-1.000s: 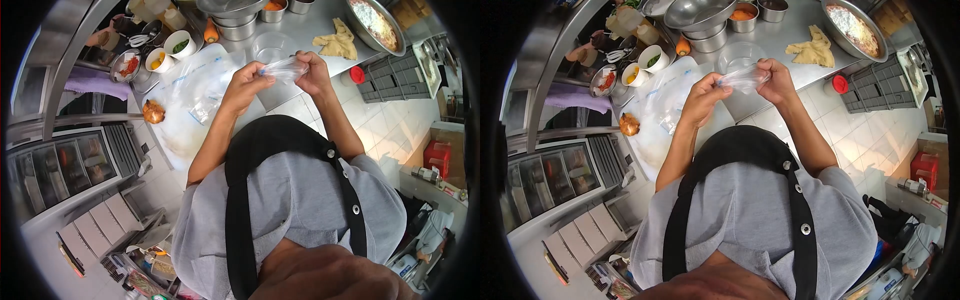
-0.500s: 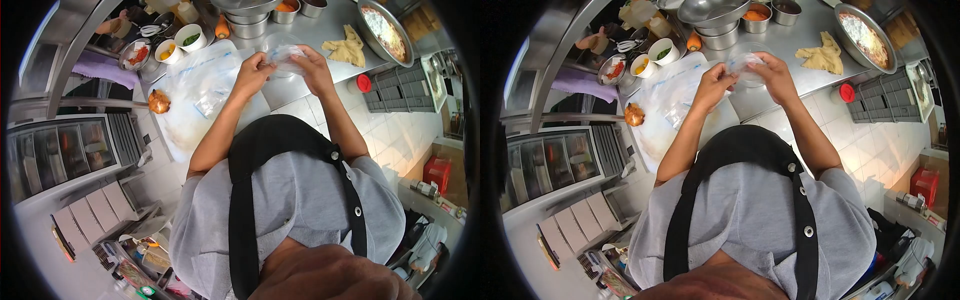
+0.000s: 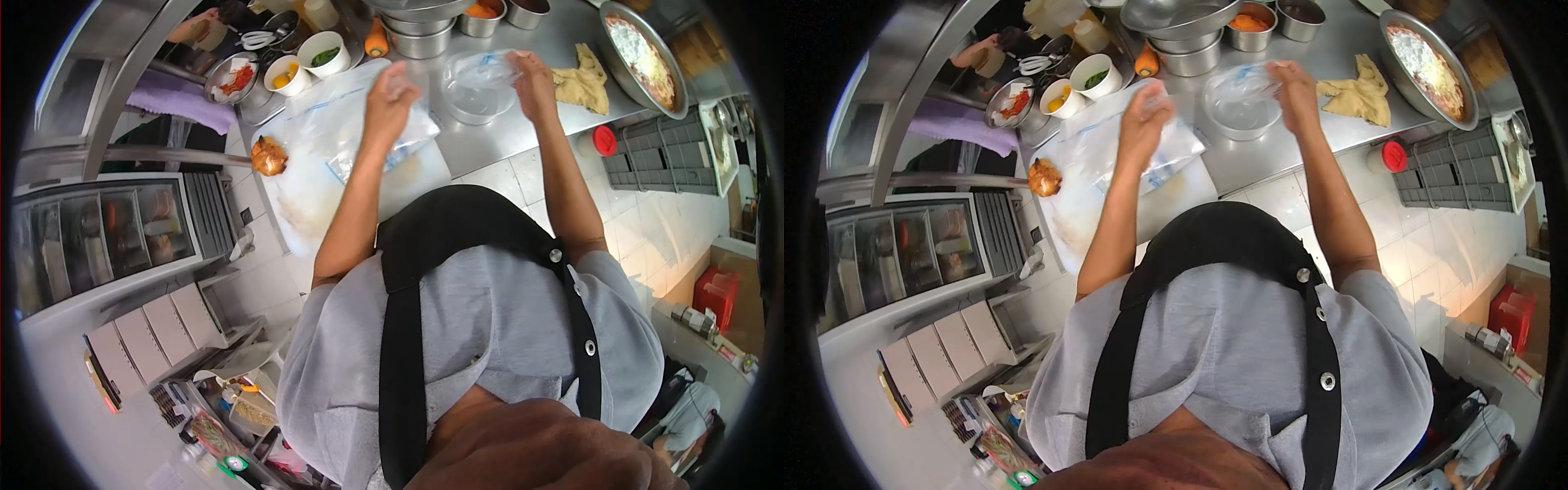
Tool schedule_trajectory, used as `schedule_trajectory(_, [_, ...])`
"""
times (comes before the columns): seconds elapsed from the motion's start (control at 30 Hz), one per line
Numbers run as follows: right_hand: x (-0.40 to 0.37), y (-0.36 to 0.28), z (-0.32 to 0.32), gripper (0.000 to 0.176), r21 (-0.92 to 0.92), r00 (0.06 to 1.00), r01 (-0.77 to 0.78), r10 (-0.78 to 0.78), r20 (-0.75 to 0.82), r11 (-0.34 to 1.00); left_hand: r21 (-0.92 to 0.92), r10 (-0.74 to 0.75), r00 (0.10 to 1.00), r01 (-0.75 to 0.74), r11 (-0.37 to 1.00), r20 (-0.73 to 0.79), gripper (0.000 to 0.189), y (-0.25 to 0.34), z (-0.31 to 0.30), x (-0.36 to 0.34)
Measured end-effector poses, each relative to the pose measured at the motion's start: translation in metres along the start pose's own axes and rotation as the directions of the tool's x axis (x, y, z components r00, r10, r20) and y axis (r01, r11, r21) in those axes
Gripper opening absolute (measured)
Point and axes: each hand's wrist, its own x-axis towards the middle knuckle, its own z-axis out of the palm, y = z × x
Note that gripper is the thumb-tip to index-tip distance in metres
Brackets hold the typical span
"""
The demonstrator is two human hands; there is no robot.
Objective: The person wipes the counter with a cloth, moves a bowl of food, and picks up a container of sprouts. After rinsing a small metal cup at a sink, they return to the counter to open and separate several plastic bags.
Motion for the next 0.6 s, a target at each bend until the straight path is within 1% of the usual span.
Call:
schedule_trajectory(0.03, [0.024, 0.018, -0.021, 0.026, -0.193, 0.997, -0.067, 0.074, 0.027, 0.979, 0.393, 0.191, 0.981, -0.161, 0.905, -0.039, 0.046, -0.008, -0.022, 0.011])
schedule_trajectory(0.07, [0.026, 0.019, -0.020, 0.031, -0.356, 0.998, -0.051, 0.061, 0.018, 0.933, 0.724, 0.372, 0.928, -0.258, 0.640, 0.001, 0.048, -0.024, -0.042, 0.023])
schedule_trajectory(0.1, [0.026, 0.018, -0.016, 0.036, -0.509, 0.999, -0.033, 0.045, 0.010, 0.860, 0.842, 0.397, 0.917, -0.187, 0.506, -0.035, 0.041, -0.045, -0.052, 0.030])
schedule_trajectory(0.13, [0.027, 0.018, -0.012, 0.041, -0.648, 1.000, -0.014, 0.024, 0.006, 0.762, 0.876, 0.265, 0.964, -0.113, 0.468, -0.017, 0.039, -0.054, -0.061, 0.034])
schedule_trajectory(0.17, [0.025, 0.017, -0.010, 0.046, -0.744, 0.992, 0.111, -0.120, 0.041, 0.659, 0.906, 0.128, 0.992, -0.047, 0.420, -0.008, 0.037, -0.059, -0.067, 0.037])
schedule_trajectory(0.2, [0.019, 0.017, -0.009, 0.050, -0.821, 0.962, 0.220, -0.256, 0.093, 0.527, 0.932, -0.013, 1.000, 0.013, 0.362, -0.008, 0.036, -0.065, -0.072, 0.039])
schedule_trajectory(0.23, [0.012, 0.016, -0.007, 0.055, -0.875, 0.911, 0.308, -0.380, 0.159, 0.373, 0.875, 0.005, 0.997, 0.063, 0.480, -0.074, 0.026, -0.072, -0.075, 0.040])
schedule_trajectory(0.27, [0.007, 0.012, -0.003, 0.056, -0.822, 0.868, 0.408, -0.446, 0.216, 0.397, 0.837, 0.136, 0.989, -0.033, 0.547, -0.050, 0.025, -0.067, -0.075, 0.040])
schedule_trajectory(0.33, [-0.010, 0.004, 0.007, 0.060, -0.695, 0.763, 0.586, -0.573, 0.299, 0.417, 0.735, 0.385, 0.923, -0.245, 0.632, -0.023, 0.022, -0.059, -0.074, 0.029])
schedule_trajectory(0.37, [-0.024, 0.004, 0.019, 0.058, -0.553, 0.913, 0.408, -0.331, 0.238, 0.727, 0.738, 0.445, 0.896, -0.304, 0.602, 0.006, 0.022, -0.042, -0.066, 0.020])
schedule_trajectory(0.4, [-0.035, 0.000, 0.033, 0.054, -0.488, 0.944, 0.295, -0.172, 0.283, 0.822, 0.737, 0.498, 0.866, -0.361, 0.571, 0.038, 0.023, -0.013, -0.052, 0.007])
schedule_trajectory(0.43, [-0.044, -0.007, 0.049, 0.050, -0.423, 0.942, 0.165, -0.015, 0.336, 0.891, 0.733, 0.549, 0.833, -0.417, 0.537, 0.071, 0.024, 0.006, -0.039, -0.005])
schedule_trajectory(0.47, [-0.049, -0.010, 0.059, 0.047, -0.361, 0.908, 0.023, 0.132, 0.398, 0.932, 0.752, 0.577, 0.806, -0.460, 0.472, 0.131, 0.025, 0.012, -0.029, -0.014])
schedule_trajectory(0.53, [-0.041, -0.001, 0.068, 0.037, -0.395, 0.907, -0.016, 0.179, 0.380, 0.919, 0.775, 0.624, 0.739, -0.542, 0.326, 0.254, 0.027, 0.022, -0.013, -0.028])
schedule_trajectory(0.57, [-0.036, 0.004, 0.069, 0.033, -0.411, 0.905, -0.034, 0.203, 0.374, 0.911, 0.761, 0.617, 0.742, -0.552, 0.339, 0.264, 0.029, 0.027, -0.007, -0.034])
schedule_trajectory(0.6, [-0.035, 0.007, 0.067, 0.031, -0.390, 0.903, -0.013, 0.178, 0.391, 0.921, 0.749, 0.607, 0.747, -0.560, 0.354, 0.271, 0.030, 0.032, -0.003, -0.042])
